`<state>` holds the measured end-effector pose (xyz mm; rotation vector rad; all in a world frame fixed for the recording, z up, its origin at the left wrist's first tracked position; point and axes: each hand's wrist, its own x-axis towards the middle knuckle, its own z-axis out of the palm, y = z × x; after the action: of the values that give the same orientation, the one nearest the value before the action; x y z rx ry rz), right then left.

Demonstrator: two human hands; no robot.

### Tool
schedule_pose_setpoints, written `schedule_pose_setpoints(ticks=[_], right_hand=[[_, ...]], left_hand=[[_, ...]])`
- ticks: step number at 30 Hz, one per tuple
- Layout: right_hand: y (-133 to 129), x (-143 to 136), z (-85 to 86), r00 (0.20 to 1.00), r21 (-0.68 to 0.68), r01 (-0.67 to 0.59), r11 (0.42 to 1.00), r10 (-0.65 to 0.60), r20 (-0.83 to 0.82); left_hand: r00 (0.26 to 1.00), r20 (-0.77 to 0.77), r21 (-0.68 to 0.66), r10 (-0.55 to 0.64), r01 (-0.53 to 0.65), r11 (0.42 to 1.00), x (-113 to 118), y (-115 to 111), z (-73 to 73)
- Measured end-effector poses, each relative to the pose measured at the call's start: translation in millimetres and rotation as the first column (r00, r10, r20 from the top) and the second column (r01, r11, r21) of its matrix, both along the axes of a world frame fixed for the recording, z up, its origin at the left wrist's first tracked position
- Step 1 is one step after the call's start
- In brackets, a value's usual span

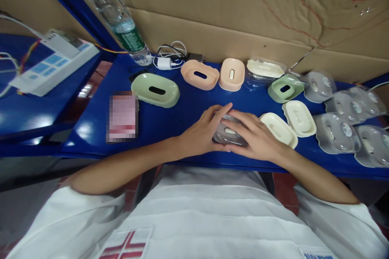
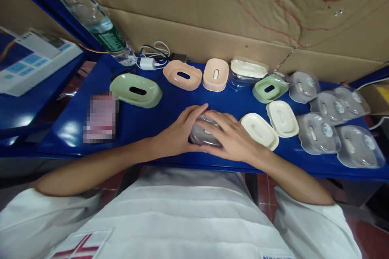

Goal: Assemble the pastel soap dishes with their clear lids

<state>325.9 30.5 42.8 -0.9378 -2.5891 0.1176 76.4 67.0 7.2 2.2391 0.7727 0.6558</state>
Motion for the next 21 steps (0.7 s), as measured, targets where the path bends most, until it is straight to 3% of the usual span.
schedule_pose_setpoints(ticks=[16, 21], right_hand=[[-3, -11, 2.9, 0.991, 0.042, 0.005, 0.999, -0.011, 0.130], [-1, -14, 3.2, 0.991, 0.039, 0.002, 0.999, -0.007, 0.133]], left_hand=[[0.997, 0.050, -0.046, -0.067, 0.069, 0.997, -3, 10, 1.2], [0.992, 0.058, -0.081, -0.111, 0.115, 0.990, -9, 18, 7.4]])
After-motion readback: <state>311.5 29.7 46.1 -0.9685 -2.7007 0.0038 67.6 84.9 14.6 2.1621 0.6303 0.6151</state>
